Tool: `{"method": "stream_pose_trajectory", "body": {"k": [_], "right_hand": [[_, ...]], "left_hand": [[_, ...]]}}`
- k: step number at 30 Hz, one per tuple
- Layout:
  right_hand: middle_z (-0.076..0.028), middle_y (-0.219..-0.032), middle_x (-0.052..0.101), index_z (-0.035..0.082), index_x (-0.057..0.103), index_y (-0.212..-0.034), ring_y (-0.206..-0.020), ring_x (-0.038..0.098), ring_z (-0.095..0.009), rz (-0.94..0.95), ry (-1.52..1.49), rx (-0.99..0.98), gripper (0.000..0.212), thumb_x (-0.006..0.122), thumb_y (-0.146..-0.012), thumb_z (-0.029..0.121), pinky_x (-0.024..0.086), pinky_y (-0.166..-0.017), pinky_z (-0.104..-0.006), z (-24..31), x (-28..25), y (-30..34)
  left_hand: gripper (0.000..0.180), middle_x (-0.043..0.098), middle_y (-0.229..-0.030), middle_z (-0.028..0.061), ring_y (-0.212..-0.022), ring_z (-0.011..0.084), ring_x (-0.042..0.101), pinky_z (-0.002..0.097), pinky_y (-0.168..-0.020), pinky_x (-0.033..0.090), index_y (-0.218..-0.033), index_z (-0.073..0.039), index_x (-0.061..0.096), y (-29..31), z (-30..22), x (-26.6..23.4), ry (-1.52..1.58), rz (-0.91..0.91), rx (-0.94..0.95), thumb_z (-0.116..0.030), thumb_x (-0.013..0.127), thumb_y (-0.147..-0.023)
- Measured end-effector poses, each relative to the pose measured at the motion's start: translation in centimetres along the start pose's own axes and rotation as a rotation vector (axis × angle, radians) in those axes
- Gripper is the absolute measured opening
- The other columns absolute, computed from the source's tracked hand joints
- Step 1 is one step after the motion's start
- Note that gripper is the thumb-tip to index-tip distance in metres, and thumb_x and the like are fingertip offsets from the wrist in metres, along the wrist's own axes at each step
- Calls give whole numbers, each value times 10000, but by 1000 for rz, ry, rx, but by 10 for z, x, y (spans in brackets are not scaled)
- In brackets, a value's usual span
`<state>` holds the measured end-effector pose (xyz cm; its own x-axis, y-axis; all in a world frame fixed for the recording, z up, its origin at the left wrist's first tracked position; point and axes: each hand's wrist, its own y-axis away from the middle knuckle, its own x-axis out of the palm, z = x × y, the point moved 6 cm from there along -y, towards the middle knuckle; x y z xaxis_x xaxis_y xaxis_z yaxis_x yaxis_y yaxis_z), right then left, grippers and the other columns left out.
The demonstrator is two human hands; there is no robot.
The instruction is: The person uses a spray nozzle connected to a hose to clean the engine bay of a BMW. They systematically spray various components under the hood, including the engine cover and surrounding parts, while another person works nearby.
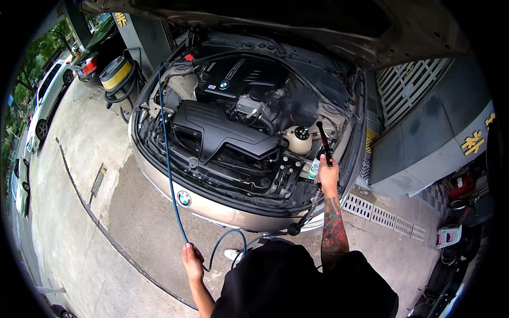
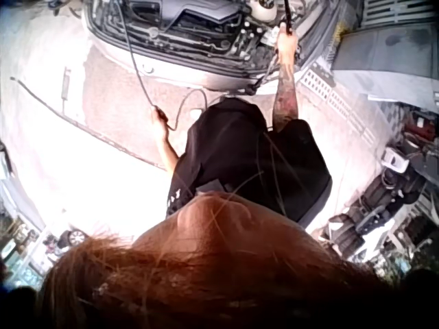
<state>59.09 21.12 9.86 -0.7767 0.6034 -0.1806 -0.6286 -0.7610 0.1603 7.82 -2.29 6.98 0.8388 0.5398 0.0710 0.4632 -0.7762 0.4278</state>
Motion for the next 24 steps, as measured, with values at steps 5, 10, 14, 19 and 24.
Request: {"method": "stream_pose_trajectory", "body": {"k": [5,10,14,19,24], "right_hand": [[-78,-633,600,-19,629,-886,-509,575,-173,48,242,-103,343,631,-933,321,463,-494,-366,11,6,-29],[-141,-622,614,-56,638,-914,-451,587,-241,263,532,-204,400,603,-929,343,444,-458,-387,105,58,-65],[-66,-536,511,-34,548,-717,-341,455,-176,379,774,-215,428,598,-946,325,336,-344,-354,153,102,-135],[-60,-559,488,8,531,-724,-331,405,-161,527,871,-81,357,579,-956,275,311,-318,-330,167,141,-212],[-55,-554,466,29,522,-724,-343,382,-158,512,943,-50,349,560,-960,283,299,-337,-332,175,166,-235]], "left_hand": [[278,400,-606,-72,-471,38,329,224,-423,248,-815,-174,459,-2,-1,4,3,6,-25,-330,441,-1044],[291,398,-615,-71,-485,35,337,220,-428,258,-815,-172,449,1,1,1,8,-9,-45,-347,437,-1047],[279,407,-629,-76,-499,29,342,209,-443,260,-842,-173,469,7,3,4,36,-56,-55,-358,439,-1049],[297,413,-629,-79,-504,22,342,206,-449,260,-841,-167,474,12,8,17,87,-101,-90,-373,434,-1052],[298,394,-623,-82,-499,31,326,211,-454,235,-857,-171,493,19,11,32,92,-124,-98,-407,455,-1035]]}}
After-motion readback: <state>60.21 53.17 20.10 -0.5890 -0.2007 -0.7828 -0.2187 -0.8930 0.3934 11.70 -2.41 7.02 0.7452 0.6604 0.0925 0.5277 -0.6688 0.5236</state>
